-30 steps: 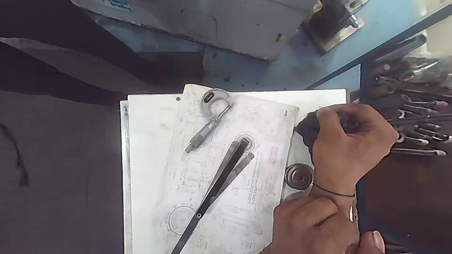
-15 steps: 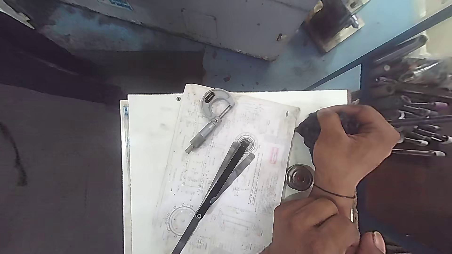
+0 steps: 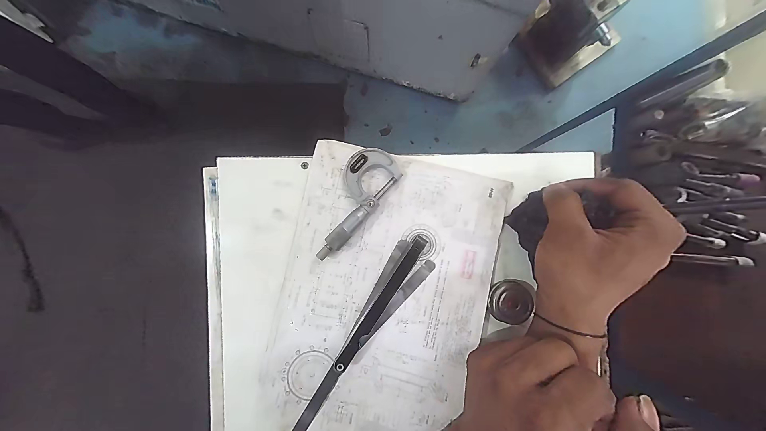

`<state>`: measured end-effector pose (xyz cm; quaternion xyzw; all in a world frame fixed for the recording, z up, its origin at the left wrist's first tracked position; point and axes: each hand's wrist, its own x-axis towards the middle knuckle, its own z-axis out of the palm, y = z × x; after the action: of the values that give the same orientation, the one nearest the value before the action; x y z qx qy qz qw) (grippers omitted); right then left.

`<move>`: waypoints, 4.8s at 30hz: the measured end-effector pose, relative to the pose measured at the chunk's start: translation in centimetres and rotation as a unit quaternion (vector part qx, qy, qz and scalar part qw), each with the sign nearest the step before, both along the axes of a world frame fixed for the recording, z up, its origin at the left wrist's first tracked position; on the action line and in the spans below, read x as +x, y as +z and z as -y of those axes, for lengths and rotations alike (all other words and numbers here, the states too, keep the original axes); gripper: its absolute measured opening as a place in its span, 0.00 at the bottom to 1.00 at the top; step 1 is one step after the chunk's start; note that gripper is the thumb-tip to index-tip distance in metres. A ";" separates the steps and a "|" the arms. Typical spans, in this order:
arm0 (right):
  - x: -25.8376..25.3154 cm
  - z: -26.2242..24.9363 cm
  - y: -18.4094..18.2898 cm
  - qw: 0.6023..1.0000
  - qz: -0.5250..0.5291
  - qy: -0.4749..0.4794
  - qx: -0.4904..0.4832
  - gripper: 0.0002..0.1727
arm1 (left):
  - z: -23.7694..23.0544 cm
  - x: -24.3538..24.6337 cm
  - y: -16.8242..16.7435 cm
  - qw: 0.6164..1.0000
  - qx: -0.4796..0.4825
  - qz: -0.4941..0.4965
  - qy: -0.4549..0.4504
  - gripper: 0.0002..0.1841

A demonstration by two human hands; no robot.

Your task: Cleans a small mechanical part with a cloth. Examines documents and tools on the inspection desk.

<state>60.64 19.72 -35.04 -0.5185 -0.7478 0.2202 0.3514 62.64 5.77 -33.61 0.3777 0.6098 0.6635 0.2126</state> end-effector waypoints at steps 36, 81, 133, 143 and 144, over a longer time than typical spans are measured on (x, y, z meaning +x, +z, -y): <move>0.0 0.3 0.3 1.000 0.017 -0.008 -0.020 0.06 | -0.1 -0.2 0.1 1.000 0.003 0.003 0.000 0.19; -0.5 0.4 0.3 1.000 0.005 -0.005 -0.008 0.04 | 0.0 -0.8 0.2 1.000 -0.004 0.020 -0.007 0.19; 0.0 0.2 0.6 0.998 0.028 -0.031 -0.052 0.05 | 0.0 0.4 -0.2 1.000 0.002 -0.013 0.011 0.19; 0.0 0.2 0.4 0.998 0.032 -0.029 -0.037 0.06 | 0.1 0.5 -0.2 1.000 0.004 -0.012 0.013 0.19; 0.0 0.2 0.5 0.998 0.031 -0.029 -0.037 0.06 | 0.0 0.5 -0.2 1.000 0.003 -0.012 0.014 0.19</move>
<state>60.63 19.52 -34.57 -0.5596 -0.7342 0.2212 0.3144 63.09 5.73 -33.84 0.3779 0.6152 0.6638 0.1950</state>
